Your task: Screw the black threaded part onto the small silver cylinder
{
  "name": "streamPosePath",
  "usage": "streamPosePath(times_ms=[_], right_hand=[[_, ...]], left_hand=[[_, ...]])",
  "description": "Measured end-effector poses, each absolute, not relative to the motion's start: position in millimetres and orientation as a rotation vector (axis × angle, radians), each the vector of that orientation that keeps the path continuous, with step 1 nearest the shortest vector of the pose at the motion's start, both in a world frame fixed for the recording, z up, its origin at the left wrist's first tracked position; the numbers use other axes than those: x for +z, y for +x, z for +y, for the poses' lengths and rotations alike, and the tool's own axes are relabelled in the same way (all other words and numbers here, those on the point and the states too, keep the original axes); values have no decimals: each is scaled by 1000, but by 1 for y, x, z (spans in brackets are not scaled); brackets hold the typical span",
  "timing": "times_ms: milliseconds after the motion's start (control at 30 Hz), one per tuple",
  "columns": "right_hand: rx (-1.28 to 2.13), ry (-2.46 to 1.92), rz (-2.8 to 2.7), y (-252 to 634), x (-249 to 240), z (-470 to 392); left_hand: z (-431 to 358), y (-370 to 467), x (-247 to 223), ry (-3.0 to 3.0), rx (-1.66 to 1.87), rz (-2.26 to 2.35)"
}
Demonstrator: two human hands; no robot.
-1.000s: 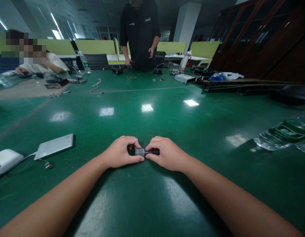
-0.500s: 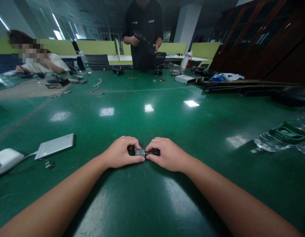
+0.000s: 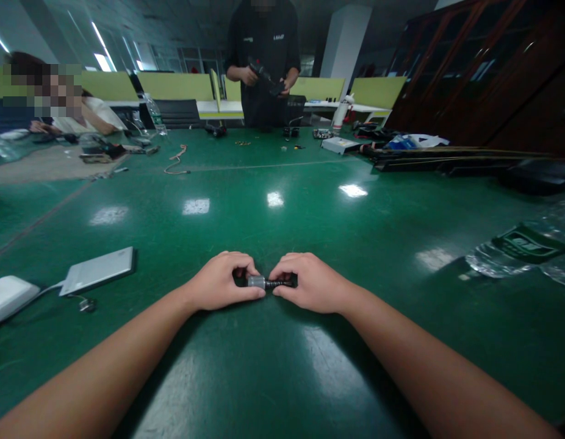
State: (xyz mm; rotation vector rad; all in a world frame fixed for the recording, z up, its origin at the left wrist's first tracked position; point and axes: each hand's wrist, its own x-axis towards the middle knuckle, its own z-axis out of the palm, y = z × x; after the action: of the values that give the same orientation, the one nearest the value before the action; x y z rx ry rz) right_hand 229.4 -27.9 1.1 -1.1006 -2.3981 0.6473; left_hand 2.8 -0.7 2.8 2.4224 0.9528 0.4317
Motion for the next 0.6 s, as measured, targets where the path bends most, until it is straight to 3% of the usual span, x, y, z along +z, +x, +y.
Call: streamPosePath(times_ms=[600], right_hand=[[789, -1099, -2380, 236, 7, -27]], left_hand=[[0, 3, 3, 2430, 414, 953]])
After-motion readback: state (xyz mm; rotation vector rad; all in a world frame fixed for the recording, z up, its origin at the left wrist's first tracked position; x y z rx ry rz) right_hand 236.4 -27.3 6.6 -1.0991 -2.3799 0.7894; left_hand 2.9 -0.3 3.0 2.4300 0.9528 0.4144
